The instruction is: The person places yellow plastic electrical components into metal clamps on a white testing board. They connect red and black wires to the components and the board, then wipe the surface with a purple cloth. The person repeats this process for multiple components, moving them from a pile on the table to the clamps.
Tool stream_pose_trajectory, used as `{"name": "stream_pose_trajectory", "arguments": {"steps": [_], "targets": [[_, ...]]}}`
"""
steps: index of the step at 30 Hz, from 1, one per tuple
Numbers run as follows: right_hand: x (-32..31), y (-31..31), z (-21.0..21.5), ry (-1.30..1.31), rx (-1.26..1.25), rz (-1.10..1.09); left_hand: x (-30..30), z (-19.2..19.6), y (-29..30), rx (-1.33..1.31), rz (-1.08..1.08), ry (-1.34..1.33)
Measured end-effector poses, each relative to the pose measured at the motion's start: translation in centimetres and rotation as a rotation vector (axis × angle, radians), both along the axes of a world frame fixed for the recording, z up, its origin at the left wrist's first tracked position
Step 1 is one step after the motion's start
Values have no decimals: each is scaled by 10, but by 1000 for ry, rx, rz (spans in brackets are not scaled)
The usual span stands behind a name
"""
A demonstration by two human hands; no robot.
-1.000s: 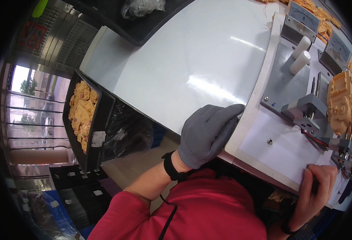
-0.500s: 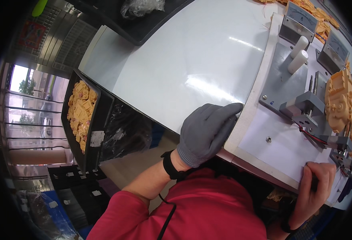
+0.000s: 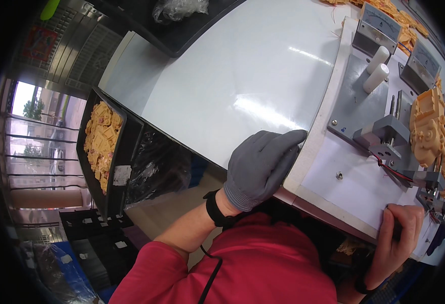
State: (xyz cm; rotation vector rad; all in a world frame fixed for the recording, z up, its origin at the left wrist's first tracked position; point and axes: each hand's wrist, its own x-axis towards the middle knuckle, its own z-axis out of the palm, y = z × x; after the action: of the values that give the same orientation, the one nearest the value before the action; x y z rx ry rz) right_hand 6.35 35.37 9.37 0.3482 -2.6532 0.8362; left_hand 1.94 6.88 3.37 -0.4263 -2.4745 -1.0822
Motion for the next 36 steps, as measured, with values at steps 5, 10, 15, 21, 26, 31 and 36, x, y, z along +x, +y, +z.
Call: {"name": "stream_pose_trajectory", "arguments": {"steps": [5,10,15,21,26,31,36], "targets": [[0,0,0,18,-8,-4,-1,-3,0,-4,5,46],[0,0,-2,36,-11,-24,-1,-2,1,-5,16,44],[0,-2,-4,53,-18,-38,0,0,0,-10,8,11],[-1,-2,-4,60,-22,-47,2,2,-2,-35,-5,-20],[0,-2,-4,55,-27,-52,3,3,-2,-47,2,-32],[0,-3,-3,56,-20,-47,3,2,-2,-37,0,-39],[0,-3,-3,49,-27,-48,1,0,-2,-17,1,17]]}}
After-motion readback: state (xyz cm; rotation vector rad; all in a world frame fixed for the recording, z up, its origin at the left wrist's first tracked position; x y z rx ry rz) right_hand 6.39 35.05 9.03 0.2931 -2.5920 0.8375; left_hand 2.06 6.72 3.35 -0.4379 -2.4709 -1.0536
